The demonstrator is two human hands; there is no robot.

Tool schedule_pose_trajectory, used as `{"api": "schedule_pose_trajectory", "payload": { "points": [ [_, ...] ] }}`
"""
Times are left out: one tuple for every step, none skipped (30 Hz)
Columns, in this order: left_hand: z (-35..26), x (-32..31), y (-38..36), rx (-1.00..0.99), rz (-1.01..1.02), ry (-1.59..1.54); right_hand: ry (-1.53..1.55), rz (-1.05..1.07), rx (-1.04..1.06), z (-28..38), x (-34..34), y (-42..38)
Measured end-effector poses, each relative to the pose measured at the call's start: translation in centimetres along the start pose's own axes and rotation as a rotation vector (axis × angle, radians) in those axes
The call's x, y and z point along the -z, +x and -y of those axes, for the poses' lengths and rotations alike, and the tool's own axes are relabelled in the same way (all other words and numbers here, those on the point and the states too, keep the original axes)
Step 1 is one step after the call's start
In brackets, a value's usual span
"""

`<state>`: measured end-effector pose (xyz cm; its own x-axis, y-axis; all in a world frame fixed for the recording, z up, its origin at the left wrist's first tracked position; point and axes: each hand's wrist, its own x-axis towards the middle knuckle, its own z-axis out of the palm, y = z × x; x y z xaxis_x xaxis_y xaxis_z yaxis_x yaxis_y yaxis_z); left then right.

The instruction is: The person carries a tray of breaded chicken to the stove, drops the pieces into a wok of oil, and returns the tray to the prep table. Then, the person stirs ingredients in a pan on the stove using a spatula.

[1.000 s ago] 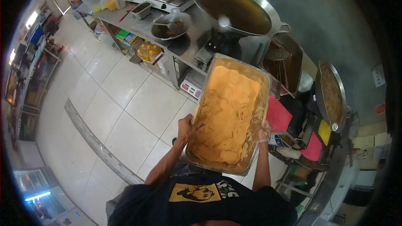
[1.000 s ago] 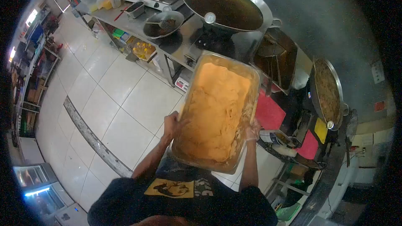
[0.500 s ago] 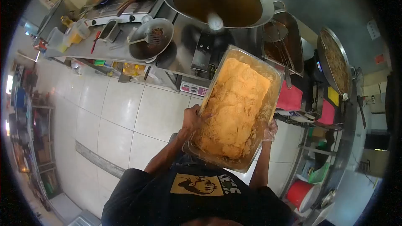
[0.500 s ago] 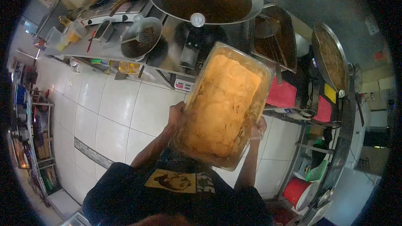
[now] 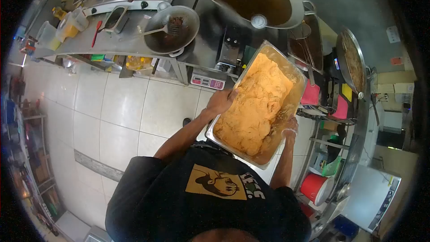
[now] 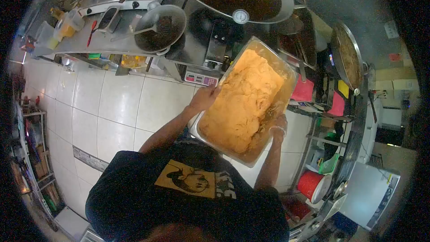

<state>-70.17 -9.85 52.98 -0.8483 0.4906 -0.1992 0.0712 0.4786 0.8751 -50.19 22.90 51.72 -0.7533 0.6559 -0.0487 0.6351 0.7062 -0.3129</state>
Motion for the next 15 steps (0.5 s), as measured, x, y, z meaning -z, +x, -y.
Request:
{"api": "schedule_pose_trajectory", "payload": {
  "points": [
    [-0.5,1.0,0.6,-0.048,0.044,0.005,-0.040,0.017,0.006,0.2,0.1,0.3],
    [-0.8,1.9,0.8,-0.100,0.087,0.011,-0.074,0.029,0.013,0.1,0.2,0.4],
    [0.0,2.0,1.1,-0.096,0.065,0.001,-0.111,0.042,0.024,0.2,0.2,0.6],
    [1.3,1.8,1.5,-0.133,0.113,-0.016,-0.142,0.054,0.036,0.1,0.2,0.8],
    [2.2,2.1,1.8,-0.168,0.161,-0.031,-0.167,0.072,0.043,0.1,0.3,0.7],
    [2.3,3.3,1.7,-0.160,0.138,-0.038,-0.198,0.092,0.053,-0.2,0.2,0.5],
    [2.0,5.0,1.5,0.066,0.285,-0.226,-0.232,0.109,0.068,-0.2,0.2,0.6],
    [2.4,6.4,1.6,0.293,0.429,-0.420,-0.275,0.131,0.090,-0.4,0.1,0.9],
    [8.8,4.0,3.0,-0.100,0.086,-0.329,-0.332,0.154,0.115,-0.4,0.0,1.1],
    [12.0,4.6,3.4,-0.178,-0.161,-0.230,-0.402,0.179,0.151,-0.5,0.0,1.4],
    [15.1,5.2,3.9,-0.222,-0.417,-0.109,-0.469,0.205,0.178,-0.7,0.2,1.7],
    [14.2,8.5,4.2,0.334,-0.531,-0.592,-0.508,0.226,0.191,-0.5,0.4,1.9],
    [19.4,9.0,5.8,0.302,-0.796,-0.514,-0.516,0.244,0.165,0.3,0.8,2.0],
    [15.6,13.0,4.7,0.437,-0.786,-0.734,-0.368,0.236,0.013,2.4,1.5,1.4],
    [16.2,14.9,5.3,0.440,-0.811,-0.834,-0.219,0.205,-0.135,4.5,2.2,0.8]
  ]
}}
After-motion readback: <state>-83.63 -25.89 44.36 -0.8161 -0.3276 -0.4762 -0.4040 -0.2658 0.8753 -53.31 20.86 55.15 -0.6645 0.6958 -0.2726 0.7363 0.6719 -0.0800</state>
